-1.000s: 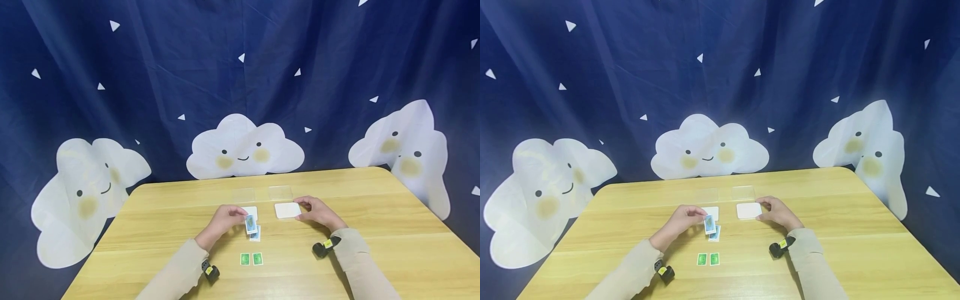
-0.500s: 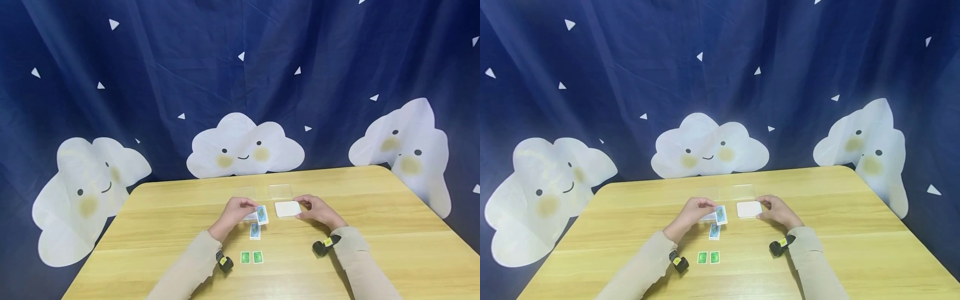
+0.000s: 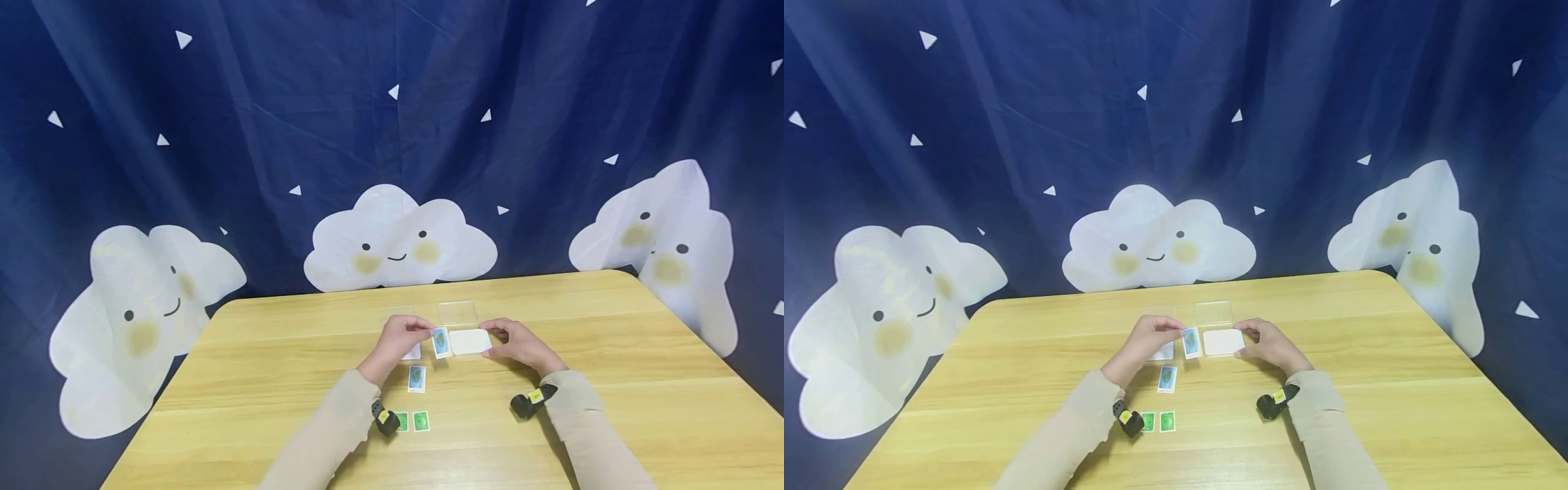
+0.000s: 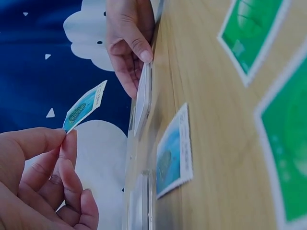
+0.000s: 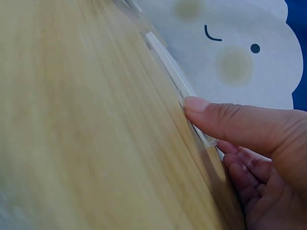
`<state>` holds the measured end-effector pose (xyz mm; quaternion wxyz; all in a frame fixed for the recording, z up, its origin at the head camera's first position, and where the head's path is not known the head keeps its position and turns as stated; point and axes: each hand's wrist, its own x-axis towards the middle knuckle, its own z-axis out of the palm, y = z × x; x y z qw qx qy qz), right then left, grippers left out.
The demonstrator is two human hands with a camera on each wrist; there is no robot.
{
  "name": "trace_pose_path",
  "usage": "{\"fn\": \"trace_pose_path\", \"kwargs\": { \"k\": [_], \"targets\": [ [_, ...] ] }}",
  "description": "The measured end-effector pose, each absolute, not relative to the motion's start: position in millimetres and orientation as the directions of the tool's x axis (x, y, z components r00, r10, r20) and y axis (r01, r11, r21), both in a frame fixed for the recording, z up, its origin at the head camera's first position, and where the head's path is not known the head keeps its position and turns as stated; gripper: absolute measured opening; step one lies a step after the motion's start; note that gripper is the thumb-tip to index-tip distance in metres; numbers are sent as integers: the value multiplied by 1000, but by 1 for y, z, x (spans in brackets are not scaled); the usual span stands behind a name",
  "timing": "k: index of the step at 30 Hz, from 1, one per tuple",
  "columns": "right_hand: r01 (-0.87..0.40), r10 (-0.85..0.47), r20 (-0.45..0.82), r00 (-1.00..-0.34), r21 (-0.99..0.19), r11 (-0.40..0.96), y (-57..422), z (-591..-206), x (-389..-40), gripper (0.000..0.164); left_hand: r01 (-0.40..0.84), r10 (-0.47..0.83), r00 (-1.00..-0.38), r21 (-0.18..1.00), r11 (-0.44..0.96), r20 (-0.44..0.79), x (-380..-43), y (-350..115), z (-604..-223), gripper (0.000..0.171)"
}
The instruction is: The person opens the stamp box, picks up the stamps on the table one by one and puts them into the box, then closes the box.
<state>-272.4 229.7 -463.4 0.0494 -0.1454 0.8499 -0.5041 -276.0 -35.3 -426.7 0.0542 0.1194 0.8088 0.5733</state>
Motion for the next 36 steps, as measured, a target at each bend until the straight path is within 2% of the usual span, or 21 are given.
{"fn": "trace_pose_path", "kwargs": {
  "k": [26, 36],
  "targets": [
    [-182, -287, 45, -957, -862, 473, 231, -464, -275, 55, 57, 191, -982, 960, 273, 4, -288, 10, -423, 8],
    [-182, -288, 42, -957, -858, 481, 230, -463, -274, 56, 102, 170, -984, 955, 279, 55, -293, 25, -424, 7]
  ]
}}
